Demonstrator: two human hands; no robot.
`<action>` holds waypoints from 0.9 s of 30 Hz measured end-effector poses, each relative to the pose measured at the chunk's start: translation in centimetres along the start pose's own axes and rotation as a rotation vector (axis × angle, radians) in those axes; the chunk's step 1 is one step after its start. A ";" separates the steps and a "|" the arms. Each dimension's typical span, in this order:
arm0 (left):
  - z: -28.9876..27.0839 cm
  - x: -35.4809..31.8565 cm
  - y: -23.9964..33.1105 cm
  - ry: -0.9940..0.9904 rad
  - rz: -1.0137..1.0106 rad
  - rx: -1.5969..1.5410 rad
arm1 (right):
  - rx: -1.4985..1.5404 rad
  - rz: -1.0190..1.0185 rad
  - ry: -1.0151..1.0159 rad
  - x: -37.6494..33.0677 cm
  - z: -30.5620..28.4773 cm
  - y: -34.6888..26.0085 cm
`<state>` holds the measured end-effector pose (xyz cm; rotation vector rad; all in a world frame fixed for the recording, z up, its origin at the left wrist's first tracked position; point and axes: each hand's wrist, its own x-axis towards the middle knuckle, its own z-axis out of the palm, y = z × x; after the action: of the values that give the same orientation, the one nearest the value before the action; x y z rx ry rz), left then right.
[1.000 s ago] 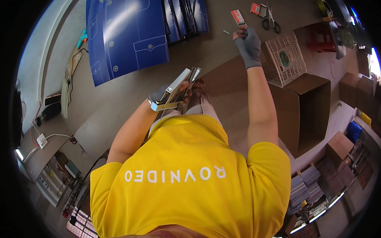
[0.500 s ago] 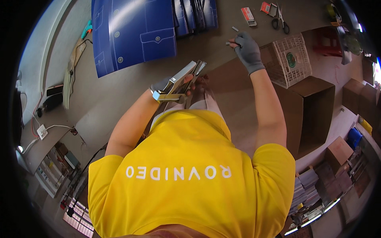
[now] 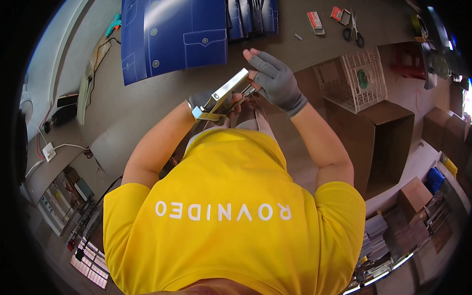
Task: Stapling blue cardboard folders or packaging materials.
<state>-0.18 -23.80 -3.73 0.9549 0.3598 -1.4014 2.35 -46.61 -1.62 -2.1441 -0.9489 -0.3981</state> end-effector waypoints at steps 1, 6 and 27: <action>0.0 0.0 -0.1 -0.006 -0.087 0.011 | -0.005 -0.013 0.013 0.4 0.0 0.2; -0.5 -0.1 -0.7 -0.002 -0.028 0.069 | 0.336 0.266 -0.450 0.7 -0.4 0.5; 0.7 -1.5 -0.7 0.111 -0.131 0.025 | 0.368 0.206 -0.740 0.9 -0.1 1.5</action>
<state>-1.36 -23.20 -2.48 1.0482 0.4964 -1.4781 4.05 -46.87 -1.81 -2.0211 -1.0642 0.6722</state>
